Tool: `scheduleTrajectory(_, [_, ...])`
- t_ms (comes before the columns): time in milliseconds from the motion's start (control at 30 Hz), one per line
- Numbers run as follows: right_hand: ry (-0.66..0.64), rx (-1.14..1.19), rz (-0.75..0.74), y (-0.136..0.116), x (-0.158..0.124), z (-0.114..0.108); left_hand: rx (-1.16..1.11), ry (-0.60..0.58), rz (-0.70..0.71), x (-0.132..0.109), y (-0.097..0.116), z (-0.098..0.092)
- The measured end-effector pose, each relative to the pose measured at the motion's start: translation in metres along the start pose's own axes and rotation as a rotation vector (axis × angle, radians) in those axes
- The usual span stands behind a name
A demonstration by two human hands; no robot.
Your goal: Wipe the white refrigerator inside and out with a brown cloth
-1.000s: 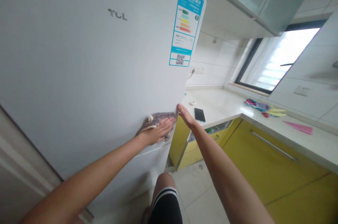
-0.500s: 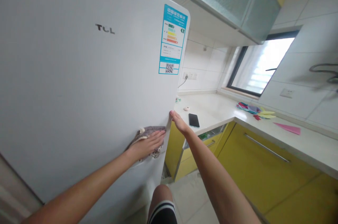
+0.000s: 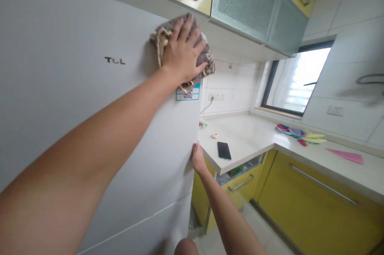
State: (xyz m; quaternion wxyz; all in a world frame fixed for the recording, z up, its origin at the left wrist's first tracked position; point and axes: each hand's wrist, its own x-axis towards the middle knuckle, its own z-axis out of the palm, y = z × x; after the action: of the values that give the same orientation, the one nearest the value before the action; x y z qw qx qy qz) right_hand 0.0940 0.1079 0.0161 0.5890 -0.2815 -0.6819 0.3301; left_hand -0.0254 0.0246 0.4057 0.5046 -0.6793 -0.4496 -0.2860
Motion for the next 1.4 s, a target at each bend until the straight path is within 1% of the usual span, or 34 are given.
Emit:
scheduleTrajectory(33, [-0.008,0.001,-0.001,0.0,0.0,-0.001,0.007,-0.049,0.088,-0.008,0.015,0.012])
scheduleTrajectory(67, [-0.019,0.002,-0.005,0.001,0.001,-0.002,0.022,-0.114,0.187,-0.023,0.031,0.025])
scheduleTrajectory(100, [-0.028,0.001,-0.01,0.001,0.002,-0.002,0.044,-0.198,0.295,-0.042,0.047,0.037])
scheduleTrajectory(167, [-0.035,-0.006,-0.011,0.002,0.003,-0.003,0.04,-0.288,0.433,-0.087,0.073,0.057])
scheduleTrajectory(233, [-0.029,-0.017,0.0,0.003,0.003,-0.003,-0.005,-0.312,0.53,-0.121,0.083,0.067])
scheduleTrajectory(267, [-0.023,-0.023,0.009,0.004,0.003,-0.003,-0.036,-0.311,0.562,-0.13,0.082,0.067])
scheduleTrajectory(300, [-0.016,-0.025,0.018,0.004,0.002,-0.003,-0.065,-0.303,0.584,-0.132,0.076,0.063])
scheduleTrajectory(333, [-0.011,-0.023,0.027,0.004,0.002,-0.003,-0.085,-0.292,0.589,-0.128,0.064,0.055])
scheduleTrajectory(400, [-0.005,-0.005,0.038,0.004,0.0,-0.002,-0.086,-0.265,0.53,-0.108,0.028,0.026])
scheduleTrajectory(433, [-0.003,0.01,0.041,0.004,-0.001,-0.002,-0.062,-0.244,0.455,-0.096,0.004,0.005])
scheduleTrajectory(500, [0.005,0.041,0.044,0.005,-0.001,0.0,0.011,-0.173,0.202,-0.077,-0.049,-0.04])
scheduleTrajectory(567, [0.037,0.062,0.051,0.008,-0.001,0.003,0.073,-0.03,-0.059,-0.075,-0.097,-0.082])
scheduleTrajectory(600, [0.061,0.068,0.053,0.01,-0.001,0.004,0.104,0.04,-0.172,-0.084,-0.115,-0.099])
scheduleTrajectory(633, [0.084,0.071,0.052,0.012,-0.001,0.006,0.133,0.103,-0.265,-0.098,-0.127,-0.11])
scheduleTrajectory(667, [0.102,0.07,0.052,0.015,0.0,0.007,0.157,0.143,-0.332,-0.119,-0.132,-0.116])
scheduleTrajectory(700, [0.112,0.066,0.052,0.019,0.0,0.007,0.179,0.164,-0.372,-0.145,-0.13,-0.116])
scheduleTrajectory(733, [0.115,0.06,0.055,0.022,0.001,0.008,0.191,0.146,-0.382,-0.177,-0.121,-0.111])
scheduleTrajectory(800, [0.109,0.046,0.066,0.026,0.001,0.007,0.202,0.055,-0.326,-0.252,-0.088,-0.092])
scheduleTrajectory(833, [0.107,0.04,0.072,0.027,0.001,0.007,0.194,-0.039,-0.267,-0.292,-0.069,-0.08])
scheduleTrajectory(867, [0.107,0.037,0.076,0.028,0.001,0.006,0.176,-0.161,-0.186,-0.332,-0.05,-0.068])
scheduleTrajectory(900, [0.107,0.035,0.076,0.028,0.002,0.005,0.154,-0.252,-0.075,-0.369,-0.033,-0.056])
scheduleTrajectory(933, [0.104,0.032,0.077,0.027,0.002,0.005,0.119,-0.336,0.084,-0.401,-0.021,-0.047])
scheduleTrajectory(967, [0.099,0.03,0.079,0.026,0.002,0.004,0.081,-0.371,0.239,-0.426,-0.014,-0.04])
scheduleTrajectory(1000, [0.092,0.027,0.082,0.025,0.002,0.004,0.047,-0.375,0.359,-0.442,-0.013,-0.036])
scheduleTrajectory(1033, [0.086,0.025,0.088,0.024,0.002,0.004,0.02,-0.373,0.449,-0.449,-0.018,-0.036])
scheduleTrajectory(1067, [0.084,0.023,0.094,0.024,0.003,0.004,0.003,-0.365,0.492,-0.446,-0.027,-0.039])
scheduleTrajectory(1100, [0.087,0.022,0.098,0.024,0.003,0.004,-0.004,-0.355,0.493,-0.435,-0.041,-0.047])
scheduleTrajectory(1167, [0.102,0.023,0.103,0.024,0.003,0.004,0.031,-0.338,0.381,-0.392,-0.075,-0.07])
scheduleTrajectory(1200, [0.113,0.023,0.108,0.025,0.003,0.004,0.071,-0.302,0.283,-0.364,-0.093,-0.085])
scheduleTrajectory(1233, [0.124,0.02,0.114,0.026,0.003,0.005,0.144,-0.279,0.145,-0.334,-0.112,-0.1])
scheduleTrajectory(1267, [0.133,0.016,0.117,0.027,0.003,0.005,0.191,-0.172,0.031,-0.305,-0.13,-0.115])
scheduleTrajectory(1300, [0.139,0.009,0.116,0.028,0.003,0.005,0.236,-0.119,-0.112,-0.277,-0.147,-0.129])
scheduleTrajectory(1367, [0.146,-0.005,0.104,0.029,0.003,0.005,0.263,0.053,-0.342,-0.231,-0.174,-0.151])
scheduleTrajectory(1400, [0.147,-0.011,0.096,0.03,0.003,0.005,0.268,0.101,-0.426,-0.215,-0.183,-0.158])
